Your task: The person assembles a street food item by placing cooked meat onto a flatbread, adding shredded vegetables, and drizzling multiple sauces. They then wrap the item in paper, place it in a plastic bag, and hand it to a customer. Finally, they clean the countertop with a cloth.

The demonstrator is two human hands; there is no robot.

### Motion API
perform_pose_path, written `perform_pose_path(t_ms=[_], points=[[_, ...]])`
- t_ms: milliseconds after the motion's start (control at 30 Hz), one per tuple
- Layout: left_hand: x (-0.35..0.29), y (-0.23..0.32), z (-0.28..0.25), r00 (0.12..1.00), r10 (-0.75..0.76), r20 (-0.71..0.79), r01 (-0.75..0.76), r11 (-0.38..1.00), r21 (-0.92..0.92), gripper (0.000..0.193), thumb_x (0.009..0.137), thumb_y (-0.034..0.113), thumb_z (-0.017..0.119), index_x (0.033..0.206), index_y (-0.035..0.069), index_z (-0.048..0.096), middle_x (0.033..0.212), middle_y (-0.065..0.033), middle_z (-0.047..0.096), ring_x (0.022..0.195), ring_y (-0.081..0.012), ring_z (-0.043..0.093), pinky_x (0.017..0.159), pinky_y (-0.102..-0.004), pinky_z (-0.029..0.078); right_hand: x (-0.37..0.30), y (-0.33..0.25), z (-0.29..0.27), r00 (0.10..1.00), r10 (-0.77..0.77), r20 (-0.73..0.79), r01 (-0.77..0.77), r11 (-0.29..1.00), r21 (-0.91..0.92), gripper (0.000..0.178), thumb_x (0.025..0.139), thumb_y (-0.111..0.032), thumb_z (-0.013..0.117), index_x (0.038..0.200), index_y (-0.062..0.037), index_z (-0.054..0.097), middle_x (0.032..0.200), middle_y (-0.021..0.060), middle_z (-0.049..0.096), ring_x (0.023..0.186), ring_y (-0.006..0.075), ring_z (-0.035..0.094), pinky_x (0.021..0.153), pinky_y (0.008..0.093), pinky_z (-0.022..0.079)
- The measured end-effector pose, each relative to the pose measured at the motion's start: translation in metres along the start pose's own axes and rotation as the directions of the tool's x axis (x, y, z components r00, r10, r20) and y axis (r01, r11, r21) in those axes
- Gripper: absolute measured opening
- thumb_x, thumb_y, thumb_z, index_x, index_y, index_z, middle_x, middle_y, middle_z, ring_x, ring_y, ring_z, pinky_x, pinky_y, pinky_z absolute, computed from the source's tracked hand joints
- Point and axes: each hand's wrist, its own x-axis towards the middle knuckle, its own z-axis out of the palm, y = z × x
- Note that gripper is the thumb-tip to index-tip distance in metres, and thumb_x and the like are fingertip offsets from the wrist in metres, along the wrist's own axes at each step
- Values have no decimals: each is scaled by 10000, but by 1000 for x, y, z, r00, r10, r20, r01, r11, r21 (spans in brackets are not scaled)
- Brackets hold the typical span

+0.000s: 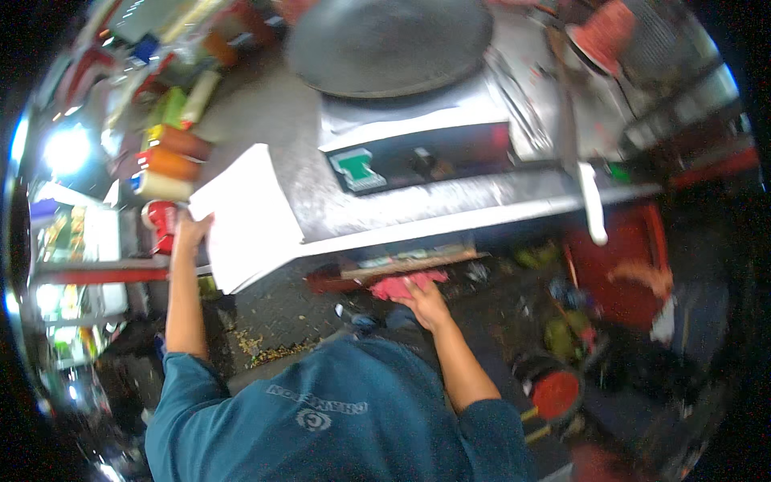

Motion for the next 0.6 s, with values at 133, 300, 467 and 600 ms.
perform_pose_path(t_ms=[133,300,467,600], points=[[-13,38,9,1000,-30,-10,30,998,53,538,807,125,852,1268,-41,629,1165,-155,748,1022,-246,725,906,-381,571,45,-9,1,996,6,86,-6,1000,1,279,1068,-141,610,1328,-47,574,1230,98,680,1091,273,697,891,499,615],[-35,58,11,984,94,-154,-31,928,371,736,812,299,861,1368,-45,525,1285,-278,665,1229,-431,634,1037,-447,503,47,-20,17,999,33,30,-32,999,-29,196,1065,-145,614,1213,-16,611,1121,119,713,951,261,730,796,431,648],[-39,116,-70,893,449,15,-450,893,31,771,875,212,838,1495,7,427,1327,-132,635,1247,-231,597,1087,-380,456,51,-21,12,996,71,47,-64,989,-131,228,1065,-161,614,1270,-71,572,1136,107,686,923,273,729,750,401,651],[24,170,-181,817,568,-98,-576,808,-122,690,906,182,807,1457,38,418,1316,-108,622,1207,-197,601,1037,-357,494,51,-14,18,998,-16,-63,9,994,-113,218,1060,-178,623,1251,-87,569,1127,108,679,925,281,727,739,428,659]])
